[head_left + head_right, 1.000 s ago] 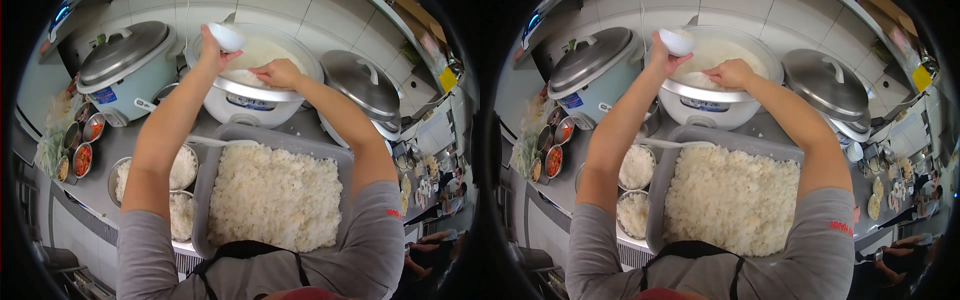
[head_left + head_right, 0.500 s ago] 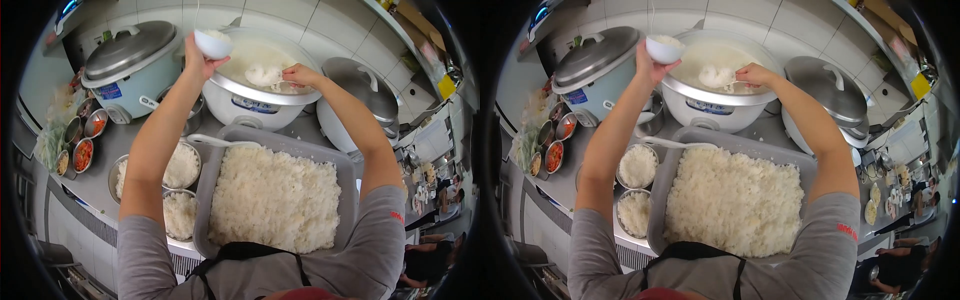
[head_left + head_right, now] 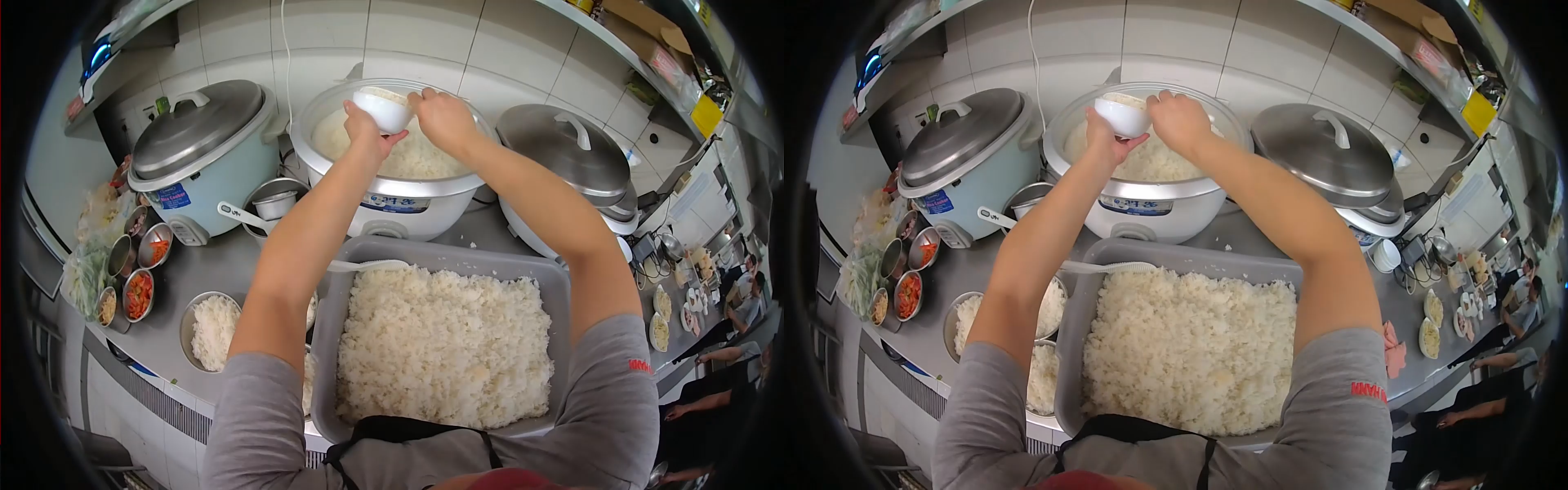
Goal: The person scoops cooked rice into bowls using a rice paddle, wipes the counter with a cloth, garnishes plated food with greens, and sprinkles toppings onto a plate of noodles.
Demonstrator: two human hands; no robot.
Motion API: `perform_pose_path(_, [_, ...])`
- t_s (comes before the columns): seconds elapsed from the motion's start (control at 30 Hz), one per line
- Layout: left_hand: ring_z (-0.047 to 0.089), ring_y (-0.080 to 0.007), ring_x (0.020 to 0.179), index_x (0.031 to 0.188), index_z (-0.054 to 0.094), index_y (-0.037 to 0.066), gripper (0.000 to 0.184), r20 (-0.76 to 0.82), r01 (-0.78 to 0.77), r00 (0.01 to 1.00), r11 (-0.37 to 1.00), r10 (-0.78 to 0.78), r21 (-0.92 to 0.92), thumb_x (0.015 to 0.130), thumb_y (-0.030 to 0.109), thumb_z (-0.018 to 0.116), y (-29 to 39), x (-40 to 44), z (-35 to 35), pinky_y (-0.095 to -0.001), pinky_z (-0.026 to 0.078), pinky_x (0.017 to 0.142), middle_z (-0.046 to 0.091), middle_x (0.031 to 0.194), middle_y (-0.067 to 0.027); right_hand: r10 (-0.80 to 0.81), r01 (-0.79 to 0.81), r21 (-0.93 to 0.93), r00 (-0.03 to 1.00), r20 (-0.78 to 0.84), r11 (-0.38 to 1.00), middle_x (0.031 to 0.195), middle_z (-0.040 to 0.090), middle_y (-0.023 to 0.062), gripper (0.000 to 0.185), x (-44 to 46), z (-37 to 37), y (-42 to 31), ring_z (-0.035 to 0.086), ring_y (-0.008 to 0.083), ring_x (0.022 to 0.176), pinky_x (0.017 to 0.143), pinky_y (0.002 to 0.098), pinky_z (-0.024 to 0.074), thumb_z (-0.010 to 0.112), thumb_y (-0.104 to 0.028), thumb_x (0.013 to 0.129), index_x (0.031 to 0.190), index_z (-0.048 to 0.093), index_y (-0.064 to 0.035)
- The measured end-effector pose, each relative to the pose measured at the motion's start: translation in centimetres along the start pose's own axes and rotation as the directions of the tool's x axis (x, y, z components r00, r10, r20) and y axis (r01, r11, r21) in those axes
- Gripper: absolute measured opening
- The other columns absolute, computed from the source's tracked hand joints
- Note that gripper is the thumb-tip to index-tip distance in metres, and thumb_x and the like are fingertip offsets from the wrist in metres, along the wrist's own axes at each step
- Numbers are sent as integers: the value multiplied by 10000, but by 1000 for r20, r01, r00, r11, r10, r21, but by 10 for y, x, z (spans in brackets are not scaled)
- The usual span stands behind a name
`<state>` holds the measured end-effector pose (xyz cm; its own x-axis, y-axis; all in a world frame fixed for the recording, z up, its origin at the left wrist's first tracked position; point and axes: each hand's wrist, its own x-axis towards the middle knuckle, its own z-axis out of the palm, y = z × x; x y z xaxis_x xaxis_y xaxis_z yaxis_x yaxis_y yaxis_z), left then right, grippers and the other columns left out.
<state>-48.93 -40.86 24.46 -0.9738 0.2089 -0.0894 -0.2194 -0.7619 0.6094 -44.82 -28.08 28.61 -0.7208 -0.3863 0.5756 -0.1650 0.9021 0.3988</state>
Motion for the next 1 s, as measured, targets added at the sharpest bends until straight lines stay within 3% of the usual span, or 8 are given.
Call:
perform_pose_path(0.1, [365, -372, 1142, 1277, 287, 102, 659, 13, -13, 1000, 999, 13, 48, 842, 585, 177, 5, 7, -9, -552, 374, 876, 328, 1265, -168, 47, -50, 127, 998, 30, 991, 945, 610, 112, 215, -8, 7, 1, 598, 258, 834, 676, 416, 478, 474, -168, 771, 945, 572, -91])
perform_pose_path(0.17, [364, -375, 1140, 1278, 285, 106, 678, 24, -19, 1000, 995, 17, 101, 829, 605, 191, 10, 4, -13, -552, 380, 869, 329, 1261, -167, 252, -280, 237, 957, 143, 930, 965, 603, 105, 239, 1, 18, 33, 587, 259, 880, 690, 421, 471, 471, -171, 776, 992, 553, -111])
perform_pose_path(0.2, [371, -377, 1131, 1278, 284, 110, 692, 43, -29, 999, 995, 26, 91, 814, 620, 224, 14, 2, -13, -551, 391, 858, 330, 1255, -165, 252, -282, 242, 956, 150, 928, 965, 603, 105, 239, -4, 25, 40, 587, 259, 880, 690, 421, 471, 471, -171, 776, 992, 553, -111])
perform_pose_path(0.27, [379, -379, 1122, 1278, 283, 113, 709, 59, -41, 998, 996, 37, 80, 799, 635, 257, 22, -6, -10, -549, 401, 847, 331, 1249, -164, 210, -223, -17, 884, 417, 975, 942, 612, 92, 305, -10, 40, 46, 591, 256, 866, 695, 396, 472, 455, -207, 800, 1093, 525, -160])
perform_pose_path(0.4, [409, -379, 1094, 1270, 290, 109, 728, 22, -61, 998, 996, 60, 72, 778, 645, 321, 31, -11, -12, -548, 415, 826, 352, 1237, -164, 100, -109, -1, 907, 410, 994, 906, 624, 83, 355, -20, 44, 25, 587, 243, 874, 727, 380, 464, 436, -259, 826, 1175, 490, -220])
perform_pose_path(0.47, [427, -384, 1076, 1264, 297, 110, 741, 27, -57, 998, 995, 55, 79, 768, 659, 327, 31, -10, -19, -555, 415, 813, 380, 1227, -165, -20, -15, 59, 831, 555, 998, 931, 619, 84, 391, -21, 30, 20, 577, 245, 897, 758, 373, 453, 427, -300, 839, 1225, 450, -244])
perform_pose_path(0.87, [399, -393, 1101, 1275, 276, 86, 765, 14, -79, 997, 997, 79, 18, 760, 645, 371, 44, -16, -28, -543, 423, 827, 324, 1258, -177, -212, 70, 239, 733, 646, 968, 993, 599, 103, 403, -37, -5, 26, 554, 278, 932, 797, 377, 432, 433, -324, 822, 1211, 476, -230])
perform_pose_path(1.0, [366, -397, 1134, 1287, 266, 88, 727, 72, -130, 989, 992, 130, -8, 781, 599, 377, 47, -19, -34, -578, 359, 872, 309, 1278, -174, -259, 41, 346, 747, 612, 937, 1009, 587, 117, 417, -45, 9, 33, 540, 276, 966, 814, 373, 423, 458, -336, 813, 1212, 481, -218])
